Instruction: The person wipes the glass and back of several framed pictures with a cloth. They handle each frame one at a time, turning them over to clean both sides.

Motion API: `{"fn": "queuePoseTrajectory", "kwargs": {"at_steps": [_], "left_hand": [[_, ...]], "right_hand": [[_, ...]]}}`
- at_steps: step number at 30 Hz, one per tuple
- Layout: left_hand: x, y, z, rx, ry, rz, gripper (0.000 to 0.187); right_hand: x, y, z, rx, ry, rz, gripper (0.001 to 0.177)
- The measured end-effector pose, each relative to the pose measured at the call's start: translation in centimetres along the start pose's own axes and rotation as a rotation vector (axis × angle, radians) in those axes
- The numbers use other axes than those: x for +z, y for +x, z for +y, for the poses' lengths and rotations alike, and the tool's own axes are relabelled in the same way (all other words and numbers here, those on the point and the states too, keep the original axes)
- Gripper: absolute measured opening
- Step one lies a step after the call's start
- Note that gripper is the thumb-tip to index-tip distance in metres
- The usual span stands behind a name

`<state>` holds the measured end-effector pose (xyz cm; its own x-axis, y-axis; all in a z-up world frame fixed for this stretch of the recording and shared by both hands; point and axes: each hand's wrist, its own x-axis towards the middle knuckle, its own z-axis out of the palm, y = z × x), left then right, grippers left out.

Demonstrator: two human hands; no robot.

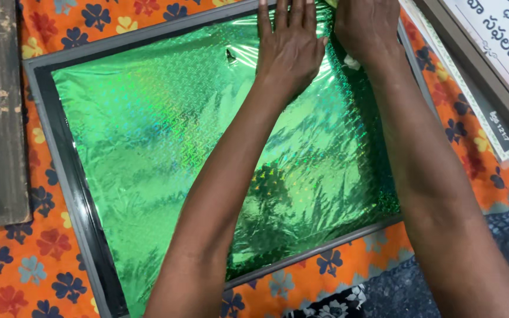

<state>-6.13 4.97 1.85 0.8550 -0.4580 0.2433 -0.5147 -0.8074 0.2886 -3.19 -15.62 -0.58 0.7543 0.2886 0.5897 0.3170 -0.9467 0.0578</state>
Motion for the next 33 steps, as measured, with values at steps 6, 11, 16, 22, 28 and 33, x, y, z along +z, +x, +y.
{"fn": "queuePoseTrajectory", "kwargs": {"at_steps": [6, 11, 16, 22, 28, 33], "left_hand": [[-0.7, -3.7, 2.3, 0.055, -0.042, -0.009, 0.066], [-1.5, -8.2, 4.5, 0.073, -0.086, -0.042, 0.065], [-2.5, -13.3, 5.7, 0.090, -0.038, -0.064, 0.065], [-5.0, -19.4, 2.8, 0.042, -0.003, -0.140, 0.063], [-7.6, -23.4, -2.0, -0.061, -0.179, -0.030, 0.050], [-10.8, -25.7, -4.3, -0.186, -0.560, 0.123, 0.047]], "right_hand": [[-5.8, -3.9, -2.0, -0.002, -0.062, -0.044, 0.029], [-11.1, -8.1, -5.7, 0.068, -0.001, -0.158, 0.038], [-14.7, -11.5, -11.9, 0.033, 0.062, -0.206, 0.043], [-17.2, -13.0, -20.1, -0.048, 0.102, -0.117, 0.039], [-18.2, -12.0, -27.6, -0.113, 0.332, -0.110, 0.032], [-17.5, -10.6, -31.7, -0.057, 0.546, -0.100, 0.050]]}}
